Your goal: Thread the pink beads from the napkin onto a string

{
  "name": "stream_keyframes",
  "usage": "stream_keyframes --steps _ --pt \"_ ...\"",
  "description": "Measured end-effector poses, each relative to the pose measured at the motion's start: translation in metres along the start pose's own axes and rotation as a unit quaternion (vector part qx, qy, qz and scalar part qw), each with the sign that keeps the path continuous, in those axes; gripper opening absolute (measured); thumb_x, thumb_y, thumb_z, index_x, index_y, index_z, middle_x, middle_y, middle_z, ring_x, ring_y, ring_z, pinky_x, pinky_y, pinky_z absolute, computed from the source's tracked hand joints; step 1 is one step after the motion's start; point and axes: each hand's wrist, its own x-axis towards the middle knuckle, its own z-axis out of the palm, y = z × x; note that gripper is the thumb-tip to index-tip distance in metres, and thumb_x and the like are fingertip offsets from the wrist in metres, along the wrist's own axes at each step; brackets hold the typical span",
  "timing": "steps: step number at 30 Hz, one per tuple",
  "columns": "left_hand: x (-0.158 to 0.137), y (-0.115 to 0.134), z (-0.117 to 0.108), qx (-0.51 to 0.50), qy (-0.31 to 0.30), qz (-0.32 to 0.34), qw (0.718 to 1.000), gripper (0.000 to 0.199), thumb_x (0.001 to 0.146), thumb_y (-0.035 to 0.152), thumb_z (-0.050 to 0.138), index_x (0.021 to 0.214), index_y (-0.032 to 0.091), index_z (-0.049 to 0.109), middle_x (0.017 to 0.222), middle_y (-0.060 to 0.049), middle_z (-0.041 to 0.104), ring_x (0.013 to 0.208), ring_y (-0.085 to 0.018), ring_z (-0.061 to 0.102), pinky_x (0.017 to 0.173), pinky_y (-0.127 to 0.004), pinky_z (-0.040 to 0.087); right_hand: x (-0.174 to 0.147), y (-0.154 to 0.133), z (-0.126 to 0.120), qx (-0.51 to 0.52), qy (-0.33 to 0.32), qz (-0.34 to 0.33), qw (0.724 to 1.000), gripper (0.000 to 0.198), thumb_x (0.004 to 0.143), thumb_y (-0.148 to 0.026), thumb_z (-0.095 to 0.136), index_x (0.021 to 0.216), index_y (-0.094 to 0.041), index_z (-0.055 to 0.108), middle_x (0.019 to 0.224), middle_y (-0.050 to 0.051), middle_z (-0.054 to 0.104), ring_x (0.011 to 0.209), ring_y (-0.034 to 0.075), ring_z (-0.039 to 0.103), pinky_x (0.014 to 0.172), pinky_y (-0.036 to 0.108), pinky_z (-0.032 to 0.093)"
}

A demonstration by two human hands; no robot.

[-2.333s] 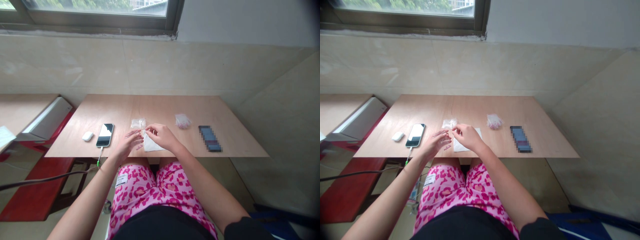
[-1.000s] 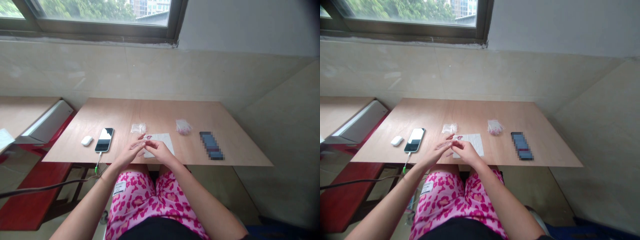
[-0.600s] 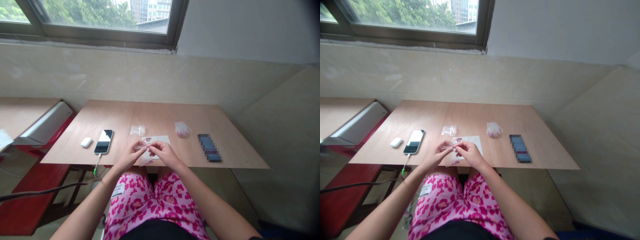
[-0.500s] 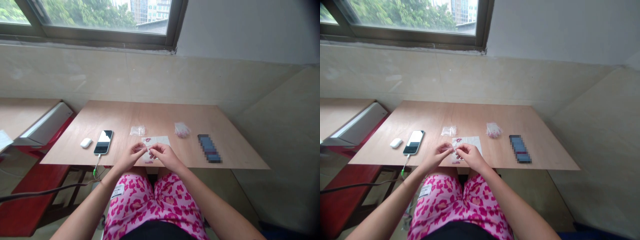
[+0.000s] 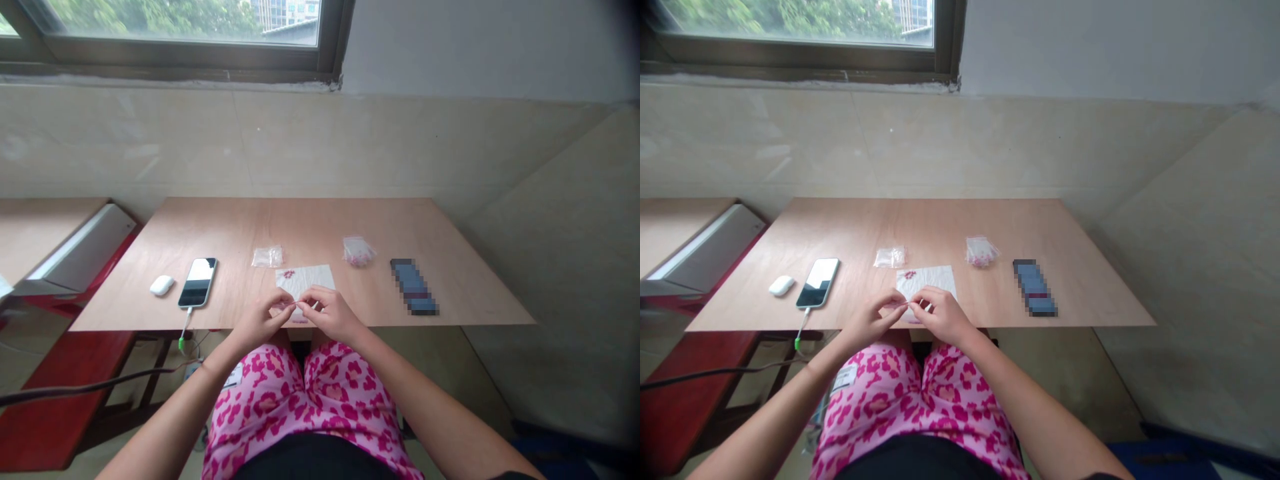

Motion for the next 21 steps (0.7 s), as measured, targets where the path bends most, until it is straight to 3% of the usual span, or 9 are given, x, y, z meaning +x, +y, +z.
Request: stream_keyframes --steps 12,21 --pt "-0.002 0.002 -0.002 0.078 -0.034 0.031 0.996 0.009 0.100 0.023 0.058 0.093 0.020 0.064 0.092 -0.002 0.067 0.086 -0.018 0.063 0.080 -0.032 0.050 -0.007 0.004 0.009 -0.076 -0.009 -0.062 0.995 0.012 0.095 -0.014 0.060 0.088 -0.021 0.066 0.088 0.003 0.066 0.080 0.017 0.062 0.068 0.027 0.051" --pt "-0.005 0.004 -0.001 0.083 -0.040 0.047 0.995 0.010 0.098 0.018 0.057 0.092 0.020 0.065 0.092 -0.003 0.069 0.086 -0.018 0.065 0.078 -0.030 0.050 -0.009 0.005 0.010 -0.118 -0.030 -0.074 0.990 0.011 0.094 -0.012 0.060 0.089 -0.021 0.063 0.089 0.002 0.064 0.078 0.015 0.060 0.070 0.026 0.048"
